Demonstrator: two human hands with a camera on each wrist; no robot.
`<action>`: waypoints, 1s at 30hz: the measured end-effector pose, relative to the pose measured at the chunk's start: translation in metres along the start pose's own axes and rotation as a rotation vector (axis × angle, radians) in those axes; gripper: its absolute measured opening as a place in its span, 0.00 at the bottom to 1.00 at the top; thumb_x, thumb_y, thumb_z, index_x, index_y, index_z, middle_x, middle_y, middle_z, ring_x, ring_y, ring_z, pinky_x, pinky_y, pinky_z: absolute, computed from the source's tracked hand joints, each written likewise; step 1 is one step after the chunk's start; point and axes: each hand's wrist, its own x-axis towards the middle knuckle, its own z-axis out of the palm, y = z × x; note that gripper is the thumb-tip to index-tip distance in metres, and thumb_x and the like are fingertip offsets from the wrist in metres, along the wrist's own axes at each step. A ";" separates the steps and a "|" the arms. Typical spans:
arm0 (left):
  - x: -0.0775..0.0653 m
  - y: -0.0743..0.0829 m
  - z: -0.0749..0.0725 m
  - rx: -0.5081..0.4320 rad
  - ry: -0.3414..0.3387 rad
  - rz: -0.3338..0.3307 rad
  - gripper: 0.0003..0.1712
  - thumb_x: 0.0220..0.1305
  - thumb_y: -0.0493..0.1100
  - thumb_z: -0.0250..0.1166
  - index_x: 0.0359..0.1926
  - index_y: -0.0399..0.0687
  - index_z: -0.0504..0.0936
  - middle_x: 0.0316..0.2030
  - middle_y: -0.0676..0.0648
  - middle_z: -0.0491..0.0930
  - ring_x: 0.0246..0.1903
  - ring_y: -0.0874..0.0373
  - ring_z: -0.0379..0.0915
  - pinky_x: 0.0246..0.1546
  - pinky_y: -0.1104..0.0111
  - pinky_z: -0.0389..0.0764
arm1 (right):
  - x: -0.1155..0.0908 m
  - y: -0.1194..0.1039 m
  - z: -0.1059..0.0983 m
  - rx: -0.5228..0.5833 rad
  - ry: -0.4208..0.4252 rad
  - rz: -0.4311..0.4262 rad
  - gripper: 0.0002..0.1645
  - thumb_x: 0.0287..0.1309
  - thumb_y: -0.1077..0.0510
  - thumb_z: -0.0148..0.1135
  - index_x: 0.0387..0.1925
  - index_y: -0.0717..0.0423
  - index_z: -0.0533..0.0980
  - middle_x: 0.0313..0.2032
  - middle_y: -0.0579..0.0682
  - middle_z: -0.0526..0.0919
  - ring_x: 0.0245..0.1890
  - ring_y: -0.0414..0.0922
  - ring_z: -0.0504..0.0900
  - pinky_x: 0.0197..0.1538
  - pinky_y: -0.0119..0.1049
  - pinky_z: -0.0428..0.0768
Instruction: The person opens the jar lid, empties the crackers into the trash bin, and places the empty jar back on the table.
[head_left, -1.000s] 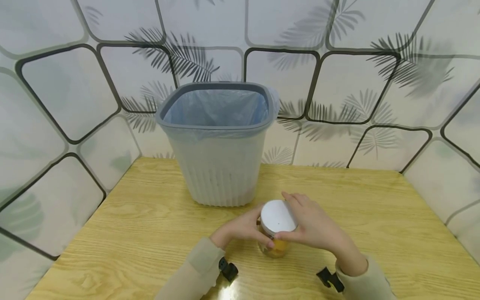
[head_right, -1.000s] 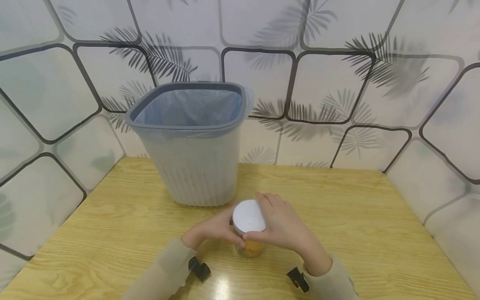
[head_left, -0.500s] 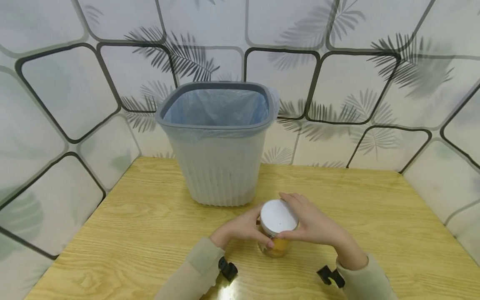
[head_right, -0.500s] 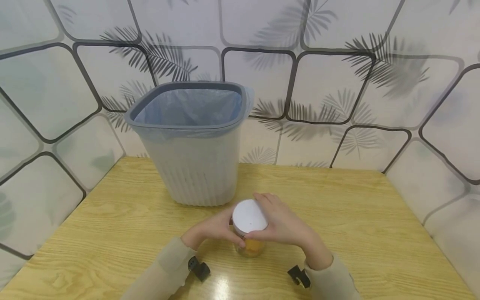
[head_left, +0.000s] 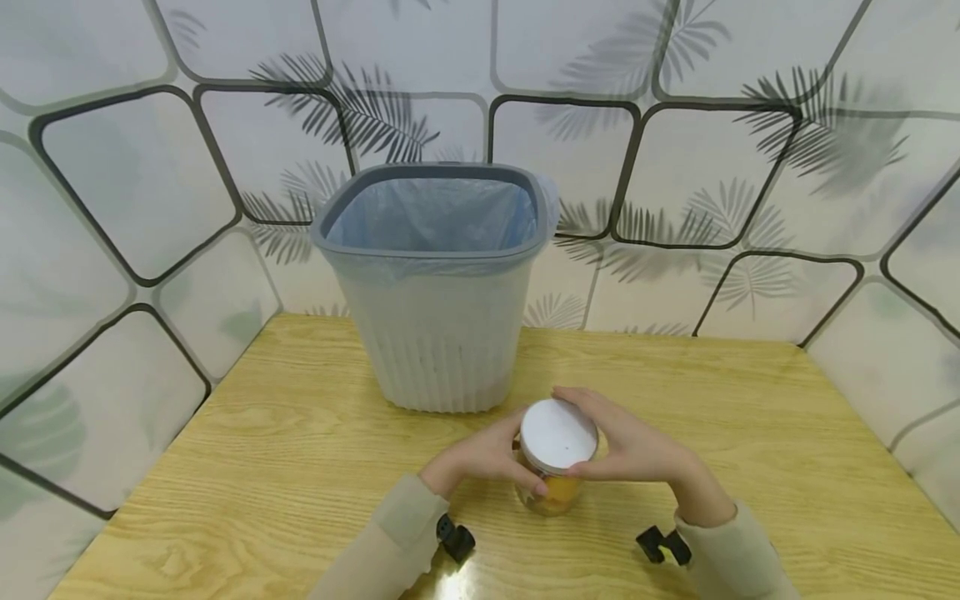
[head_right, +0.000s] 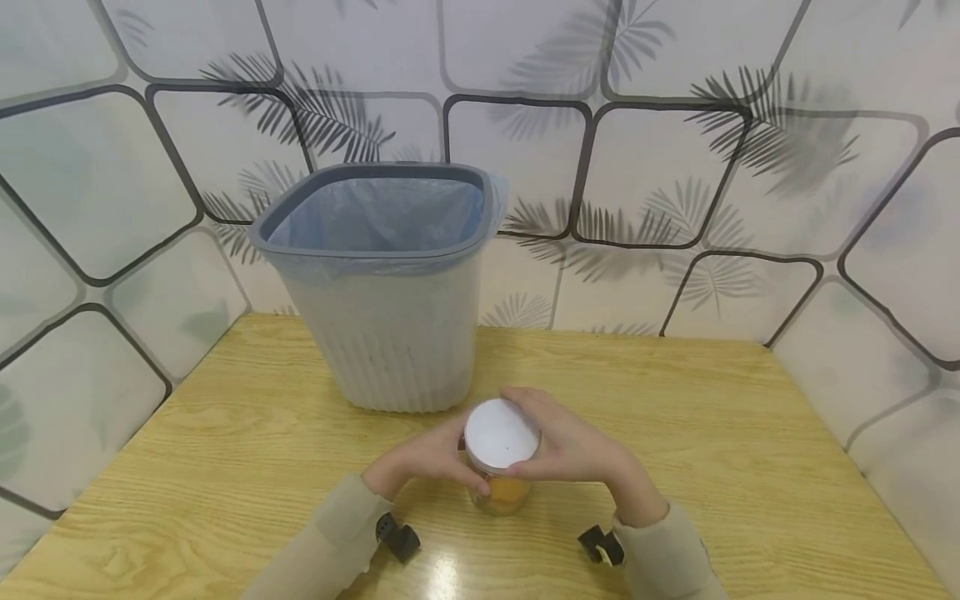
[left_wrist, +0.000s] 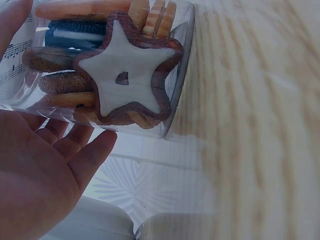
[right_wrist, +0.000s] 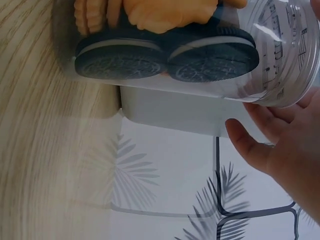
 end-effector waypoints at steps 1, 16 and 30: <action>0.000 0.000 0.000 -0.001 -0.001 0.006 0.50 0.43 0.34 0.71 0.64 0.52 0.53 0.55 0.52 0.60 0.52 0.61 0.60 0.50 0.66 0.64 | 0.000 0.001 -0.001 0.008 -0.002 -0.013 0.50 0.43 0.51 0.69 0.62 0.67 0.55 0.58 0.59 0.62 0.57 0.51 0.62 0.54 0.48 0.65; 0.000 0.000 -0.001 -0.003 -0.010 0.006 0.50 0.43 0.37 0.71 0.64 0.54 0.53 0.56 0.53 0.61 0.53 0.61 0.60 0.50 0.65 0.63 | -0.002 0.004 -0.002 0.062 -0.026 0.003 0.56 0.43 0.50 0.68 0.66 0.59 0.45 0.63 0.60 0.54 0.62 0.52 0.54 0.58 0.46 0.58; 0.001 0.000 0.000 0.025 -0.002 0.018 0.50 0.42 0.34 0.71 0.64 0.51 0.53 0.56 0.52 0.60 0.53 0.60 0.60 0.52 0.65 0.62 | 0.004 -0.021 0.009 -0.414 0.155 0.060 0.64 0.31 0.27 0.62 0.60 0.67 0.56 0.55 0.62 0.66 0.53 0.56 0.65 0.50 0.54 0.65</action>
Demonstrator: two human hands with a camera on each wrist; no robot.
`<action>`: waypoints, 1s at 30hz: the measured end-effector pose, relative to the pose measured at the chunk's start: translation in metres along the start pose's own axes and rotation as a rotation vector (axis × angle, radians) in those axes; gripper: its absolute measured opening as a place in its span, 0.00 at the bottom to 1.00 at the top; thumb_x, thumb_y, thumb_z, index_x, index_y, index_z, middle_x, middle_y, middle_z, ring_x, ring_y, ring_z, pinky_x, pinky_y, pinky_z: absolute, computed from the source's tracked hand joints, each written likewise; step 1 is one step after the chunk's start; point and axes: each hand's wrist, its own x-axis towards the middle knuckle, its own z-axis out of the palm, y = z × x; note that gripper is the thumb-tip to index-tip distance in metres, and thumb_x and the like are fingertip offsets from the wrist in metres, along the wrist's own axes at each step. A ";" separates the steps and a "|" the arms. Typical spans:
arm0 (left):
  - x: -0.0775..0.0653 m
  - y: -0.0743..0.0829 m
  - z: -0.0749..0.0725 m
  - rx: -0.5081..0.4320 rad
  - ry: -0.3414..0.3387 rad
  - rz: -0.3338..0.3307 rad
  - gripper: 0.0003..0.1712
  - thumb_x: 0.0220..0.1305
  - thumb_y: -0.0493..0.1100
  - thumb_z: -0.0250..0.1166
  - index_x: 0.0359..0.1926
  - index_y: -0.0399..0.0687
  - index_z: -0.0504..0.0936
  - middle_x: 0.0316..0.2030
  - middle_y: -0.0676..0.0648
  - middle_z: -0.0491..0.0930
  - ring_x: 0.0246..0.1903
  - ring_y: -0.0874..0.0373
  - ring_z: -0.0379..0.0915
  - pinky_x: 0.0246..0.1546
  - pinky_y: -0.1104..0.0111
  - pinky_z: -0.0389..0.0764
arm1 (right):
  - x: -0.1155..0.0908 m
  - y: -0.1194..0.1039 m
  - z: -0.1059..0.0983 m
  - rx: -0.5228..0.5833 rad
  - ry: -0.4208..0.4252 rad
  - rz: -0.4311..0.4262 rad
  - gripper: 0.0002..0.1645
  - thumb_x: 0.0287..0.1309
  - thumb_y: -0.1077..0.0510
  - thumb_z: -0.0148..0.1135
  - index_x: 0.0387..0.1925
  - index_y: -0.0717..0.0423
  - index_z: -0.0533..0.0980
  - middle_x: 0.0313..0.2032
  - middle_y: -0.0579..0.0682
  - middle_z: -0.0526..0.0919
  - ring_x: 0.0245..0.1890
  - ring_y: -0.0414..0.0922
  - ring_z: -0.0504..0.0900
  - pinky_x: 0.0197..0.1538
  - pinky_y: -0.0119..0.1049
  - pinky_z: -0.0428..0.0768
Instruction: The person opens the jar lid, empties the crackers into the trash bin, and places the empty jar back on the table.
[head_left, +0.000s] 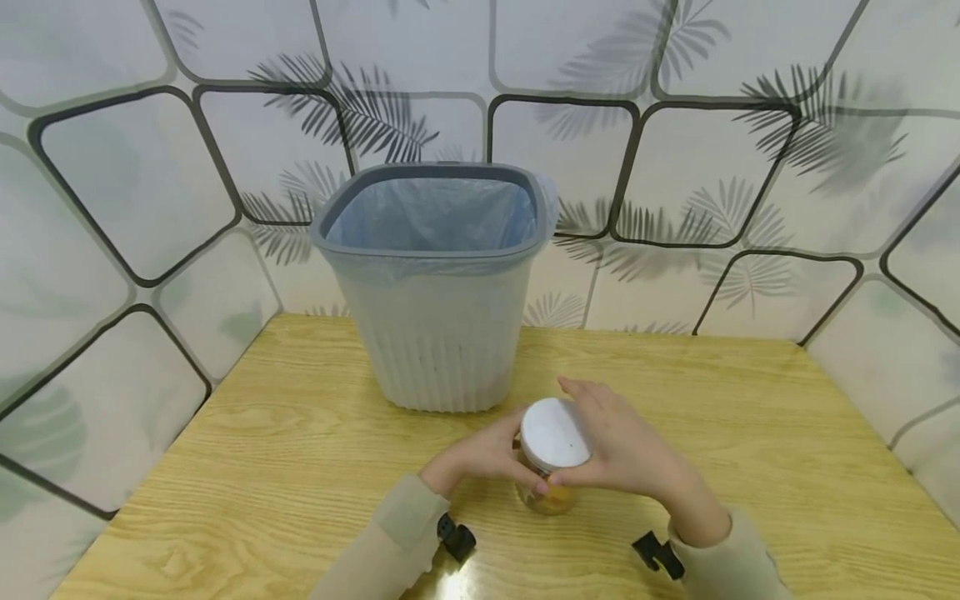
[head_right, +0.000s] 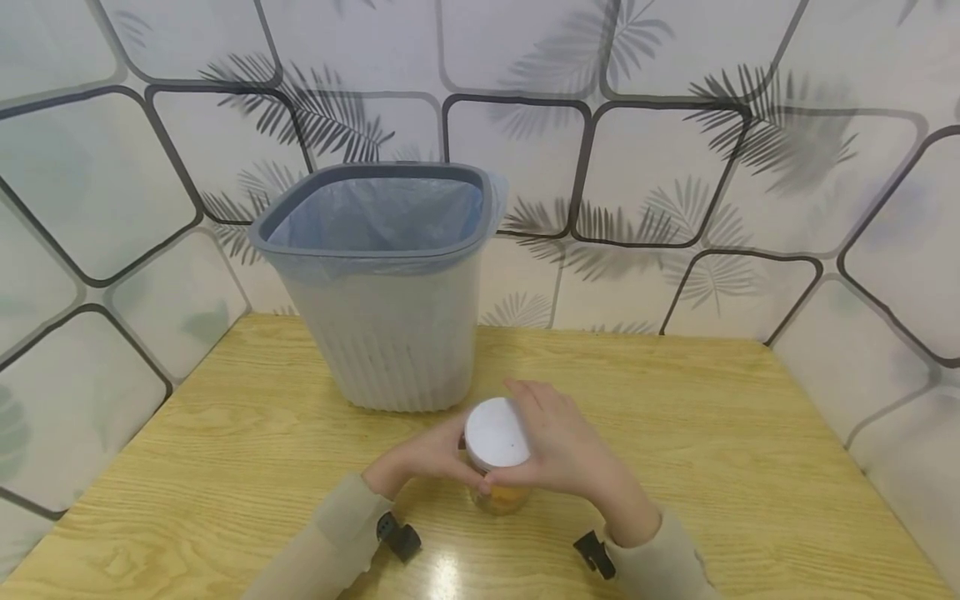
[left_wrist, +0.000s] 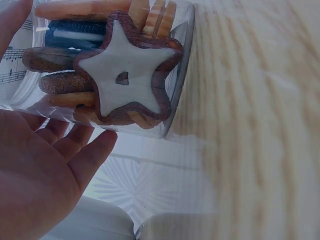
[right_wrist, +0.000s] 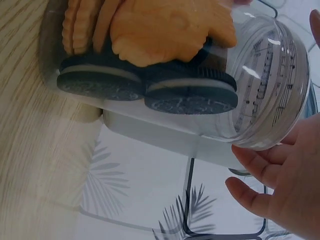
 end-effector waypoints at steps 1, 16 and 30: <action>0.000 0.000 0.000 0.002 0.002 -0.003 0.50 0.42 0.34 0.71 0.64 0.51 0.53 0.56 0.52 0.60 0.53 0.60 0.60 0.52 0.65 0.62 | 0.000 -0.001 0.000 -0.016 0.007 0.007 0.64 0.31 0.26 0.61 0.60 0.67 0.56 0.55 0.61 0.66 0.52 0.56 0.65 0.50 0.55 0.66; 0.000 0.000 0.000 0.002 0.020 -0.018 0.50 0.42 0.35 0.72 0.64 0.51 0.54 0.55 0.52 0.61 0.51 0.61 0.61 0.50 0.67 0.65 | 0.001 -0.006 0.005 -0.130 0.036 0.026 0.63 0.30 0.25 0.61 0.59 0.65 0.60 0.50 0.59 0.69 0.48 0.53 0.68 0.45 0.50 0.69; -0.001 0.005 0.000 0.001 0.018 -0.063 0.50 0.42 0.33 0.71 0.64 0.51 0.53 0.54 0.53 0.61 0.50 0.63 0.61 0.49 0.69 0.65 | 0.001 -0.003 0.004 -0.045 0.012 -0.013 0.56 0.37 0.31 0.62 0.58 0.66 0.60 0.51 0.59 0.68 0.50 0.52 0.67 0.47 0.51 0.67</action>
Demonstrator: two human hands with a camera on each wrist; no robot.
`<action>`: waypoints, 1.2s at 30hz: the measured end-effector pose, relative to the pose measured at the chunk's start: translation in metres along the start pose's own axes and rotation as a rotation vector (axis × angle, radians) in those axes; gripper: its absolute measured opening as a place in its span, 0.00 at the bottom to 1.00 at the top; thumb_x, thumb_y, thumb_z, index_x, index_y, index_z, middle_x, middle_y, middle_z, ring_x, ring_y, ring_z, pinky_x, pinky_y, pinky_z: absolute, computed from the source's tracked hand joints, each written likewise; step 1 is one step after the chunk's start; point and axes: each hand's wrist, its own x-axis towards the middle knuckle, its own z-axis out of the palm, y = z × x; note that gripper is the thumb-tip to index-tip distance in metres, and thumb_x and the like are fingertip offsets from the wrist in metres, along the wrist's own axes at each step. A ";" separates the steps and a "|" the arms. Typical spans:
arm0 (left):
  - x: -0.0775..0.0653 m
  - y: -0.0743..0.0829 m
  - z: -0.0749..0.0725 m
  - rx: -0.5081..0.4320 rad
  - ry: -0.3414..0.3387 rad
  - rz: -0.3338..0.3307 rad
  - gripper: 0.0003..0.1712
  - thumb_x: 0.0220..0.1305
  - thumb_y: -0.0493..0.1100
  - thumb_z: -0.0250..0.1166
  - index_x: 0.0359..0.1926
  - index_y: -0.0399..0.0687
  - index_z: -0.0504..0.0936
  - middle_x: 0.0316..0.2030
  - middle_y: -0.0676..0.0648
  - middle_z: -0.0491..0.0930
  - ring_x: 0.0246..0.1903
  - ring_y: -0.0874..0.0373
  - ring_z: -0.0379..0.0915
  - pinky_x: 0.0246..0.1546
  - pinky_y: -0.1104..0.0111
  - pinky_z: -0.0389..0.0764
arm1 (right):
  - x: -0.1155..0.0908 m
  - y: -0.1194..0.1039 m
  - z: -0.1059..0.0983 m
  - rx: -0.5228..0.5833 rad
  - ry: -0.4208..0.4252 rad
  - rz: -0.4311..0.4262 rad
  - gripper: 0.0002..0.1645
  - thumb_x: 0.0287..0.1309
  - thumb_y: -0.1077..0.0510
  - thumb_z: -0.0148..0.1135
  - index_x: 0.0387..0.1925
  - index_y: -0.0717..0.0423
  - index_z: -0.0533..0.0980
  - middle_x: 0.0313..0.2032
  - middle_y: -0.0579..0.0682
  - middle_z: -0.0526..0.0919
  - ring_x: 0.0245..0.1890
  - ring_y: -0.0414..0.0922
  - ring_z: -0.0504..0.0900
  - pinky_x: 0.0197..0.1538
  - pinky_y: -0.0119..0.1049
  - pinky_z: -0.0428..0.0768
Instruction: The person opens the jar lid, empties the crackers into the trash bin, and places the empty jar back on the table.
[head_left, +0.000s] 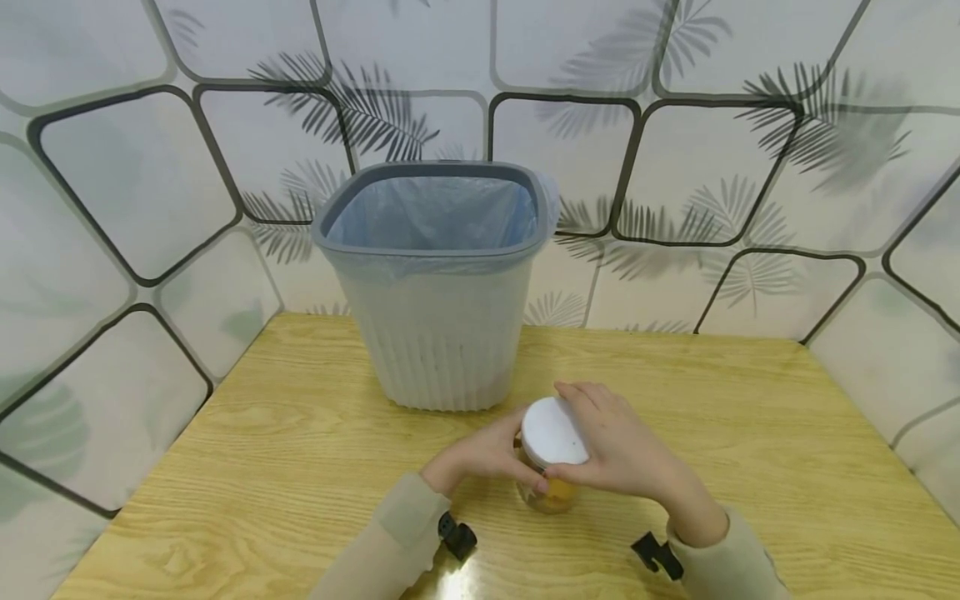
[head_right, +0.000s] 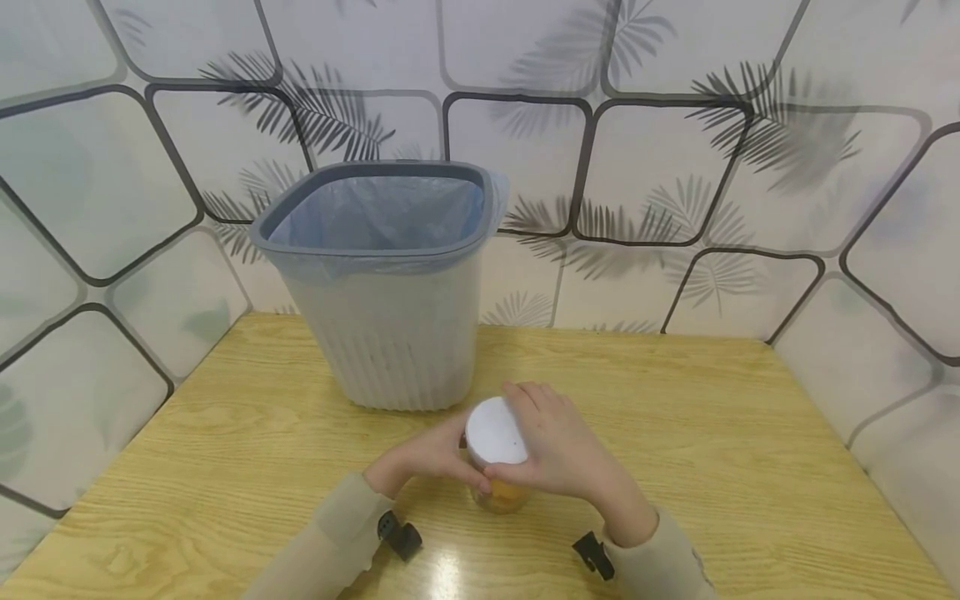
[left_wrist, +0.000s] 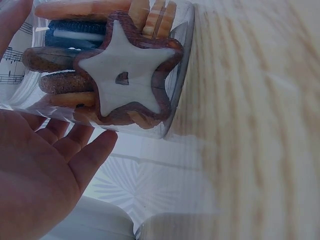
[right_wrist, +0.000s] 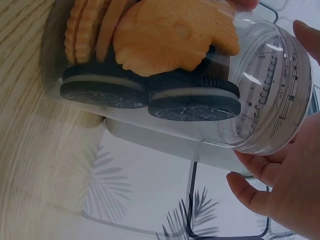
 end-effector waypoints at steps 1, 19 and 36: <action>0.000 0.000 0.000 -0.002 -0.002 0.000 0.50 0.42 0.32 0.71 0.64 0.51 0.52 0.55 0.52 0.60 0.51 0.63 0.61 0.50 0.69 0.65 | 0.000 0.000 0.000 0.010 -0.001 -0.004 0.55 0.38 0.32 0.63 0.58 0.66 0.60 0.51 0.58 0.68 0.50 0.51 0.67 0.47 0.50 0.68; 0.001 -0.005 0.001 -0.008 -0.010 0.095 0.47 0.42 0.33 0.71 0.62 0.48 0.56 0.53 0.51 0.63 0.51 0.60 0.62 0.50 0.67 0.66 | -0.004 0.004 -0.003 0.215 -0.059 -0.085 0.47 0.42 0.49 0.65 0.60 0.67 0.57 0.56 0.62 0.63 0.53 0.55 0.64 0.48 0.52 0.68; 0.001 -0.005 0.000 -0.018 0.000 0.044 0.50 0.42 0.34 0.72 0.64 0.50 0.54 0.55 0.52 0.62 0.51 0.61 0.62 0.49 0.67 0.67 | 0.000 -0.001 0.003 0.003 -0.007 0.054 0.59 0.34 0.27 0.61 0.58 0.66 0.60 0.50 0.60 0.68 0.49 0.53 0.67 0.45 0.52 0.68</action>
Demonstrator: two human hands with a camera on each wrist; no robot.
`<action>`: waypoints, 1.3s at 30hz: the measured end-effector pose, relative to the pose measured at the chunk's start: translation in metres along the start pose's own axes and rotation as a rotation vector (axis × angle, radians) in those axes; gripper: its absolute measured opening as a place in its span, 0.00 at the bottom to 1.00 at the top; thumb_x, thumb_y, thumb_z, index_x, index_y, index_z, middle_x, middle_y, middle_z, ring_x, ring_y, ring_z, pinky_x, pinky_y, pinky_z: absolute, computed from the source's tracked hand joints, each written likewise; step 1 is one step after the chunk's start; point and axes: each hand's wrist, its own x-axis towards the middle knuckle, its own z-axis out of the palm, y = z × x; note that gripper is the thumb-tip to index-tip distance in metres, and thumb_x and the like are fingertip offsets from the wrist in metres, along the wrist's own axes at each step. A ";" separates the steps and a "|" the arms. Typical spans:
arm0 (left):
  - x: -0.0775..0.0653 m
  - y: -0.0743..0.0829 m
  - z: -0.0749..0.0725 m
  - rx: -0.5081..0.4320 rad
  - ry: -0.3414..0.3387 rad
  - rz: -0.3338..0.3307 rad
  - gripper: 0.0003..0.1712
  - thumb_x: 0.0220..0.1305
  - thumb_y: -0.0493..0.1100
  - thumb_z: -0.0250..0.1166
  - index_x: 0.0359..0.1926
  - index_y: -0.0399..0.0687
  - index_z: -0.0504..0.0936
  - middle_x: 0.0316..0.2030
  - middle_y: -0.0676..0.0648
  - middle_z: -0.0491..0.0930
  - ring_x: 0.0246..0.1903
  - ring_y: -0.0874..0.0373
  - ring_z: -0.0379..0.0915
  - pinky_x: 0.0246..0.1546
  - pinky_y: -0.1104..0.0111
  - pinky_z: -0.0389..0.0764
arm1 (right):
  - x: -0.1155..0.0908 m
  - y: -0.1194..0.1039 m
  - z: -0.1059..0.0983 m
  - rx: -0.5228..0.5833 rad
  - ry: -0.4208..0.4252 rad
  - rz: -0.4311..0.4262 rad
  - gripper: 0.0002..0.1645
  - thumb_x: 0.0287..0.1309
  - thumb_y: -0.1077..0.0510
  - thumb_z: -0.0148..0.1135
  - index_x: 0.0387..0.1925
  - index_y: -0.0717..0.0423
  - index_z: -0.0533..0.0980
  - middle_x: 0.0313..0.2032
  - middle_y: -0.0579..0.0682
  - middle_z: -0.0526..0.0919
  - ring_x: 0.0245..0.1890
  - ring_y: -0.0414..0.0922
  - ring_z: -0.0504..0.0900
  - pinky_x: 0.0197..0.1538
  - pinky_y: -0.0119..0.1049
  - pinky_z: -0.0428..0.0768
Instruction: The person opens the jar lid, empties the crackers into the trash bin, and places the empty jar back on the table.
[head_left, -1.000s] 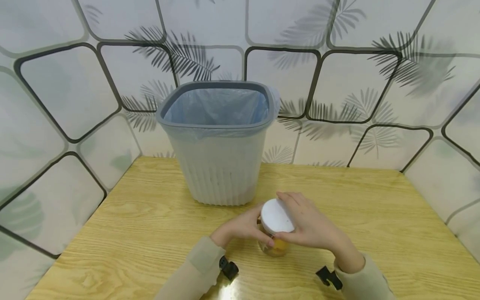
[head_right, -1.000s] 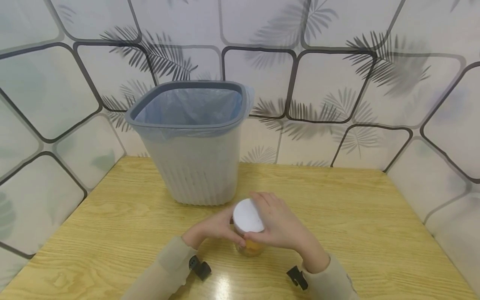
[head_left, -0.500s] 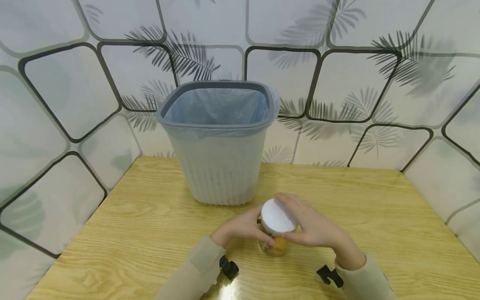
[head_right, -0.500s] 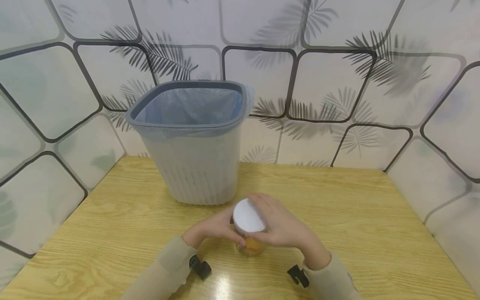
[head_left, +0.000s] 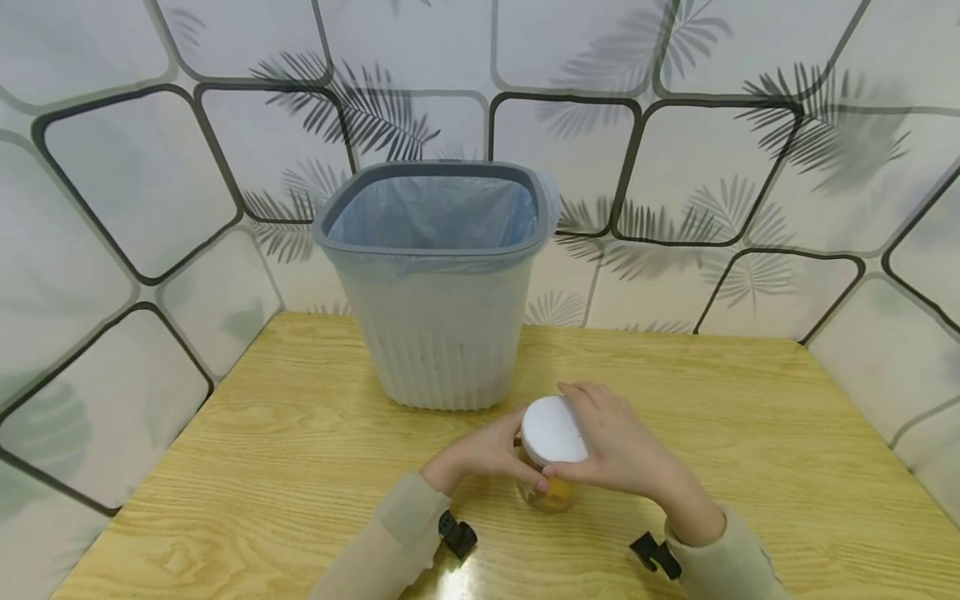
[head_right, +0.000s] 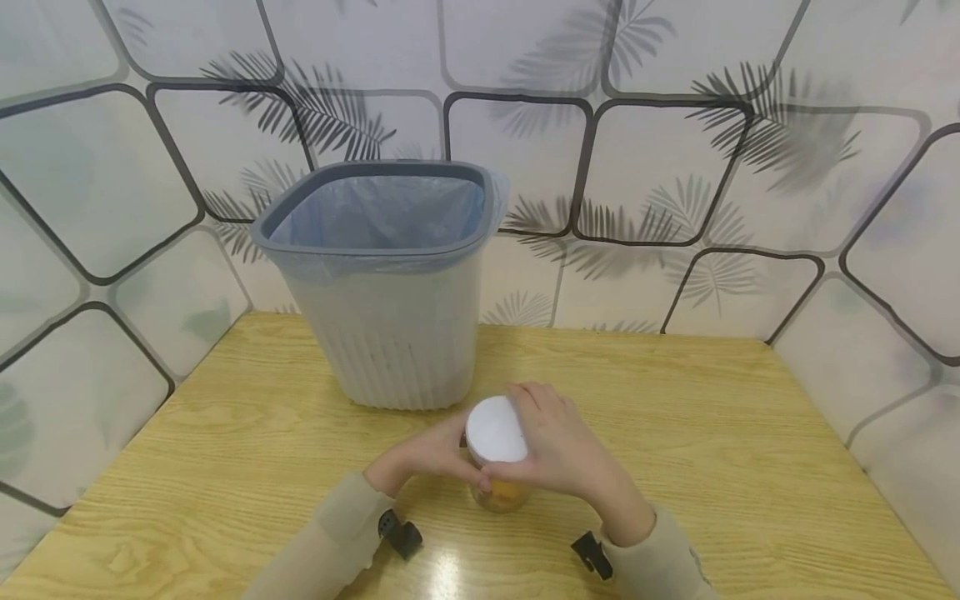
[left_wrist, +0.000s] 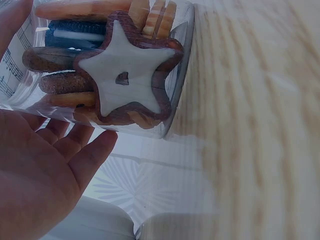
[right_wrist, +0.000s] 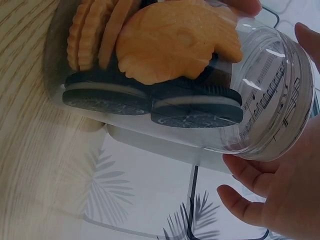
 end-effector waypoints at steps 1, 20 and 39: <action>0.000 0.000 0.000 0.002 0.000 -0.001 0.50 0.41 0.35 0.72 0.64 0.50 0.54 0.55 0.52 0.62 0.51 0.61 0.62 0.48 0.67 0.67 | 0.000 0.000 0.000 0.001 -0.004 0.001 0.59 0.35 0.28 0.61 0.58 0.67 0.60 0.50 0.60 0.69 0.48 0.53 0.68 0.45 0.51 0.69; 0.001 -0.003 0.001 -0.026 -0.021 0.037 0.50 0.43 0.33 0.71 0.65 0.52 0.52 0.55 0.52 0.62 0.52 0.60 0.61 0.50 0.66 0.66 | 0.000 0.003 -0.002 0.157 -0.031 -0.027 0.52 0.38 0.39 0.66 0.58 0.68 0.59 0.51 0.59 0.68 0.46 0.49 0.68 0.40 0.44 0.72; 0.000 0.000 0.001 0.010 0.011 -0.008 0.51 0.41 0.35 0.72 0.64 0.50 0.52 0.54 0.52 0.63 0.52 0.60 0.61 0.49 0.67 0.67 | 0.001 0.004 -0.008 0.153 -0.005 -0.052 0.53 0.36 0.40 0.67 0.56 0.70 0.59 0.49 0.61 0.69 0.47 0.51 0.68 0.42 0.45 0.72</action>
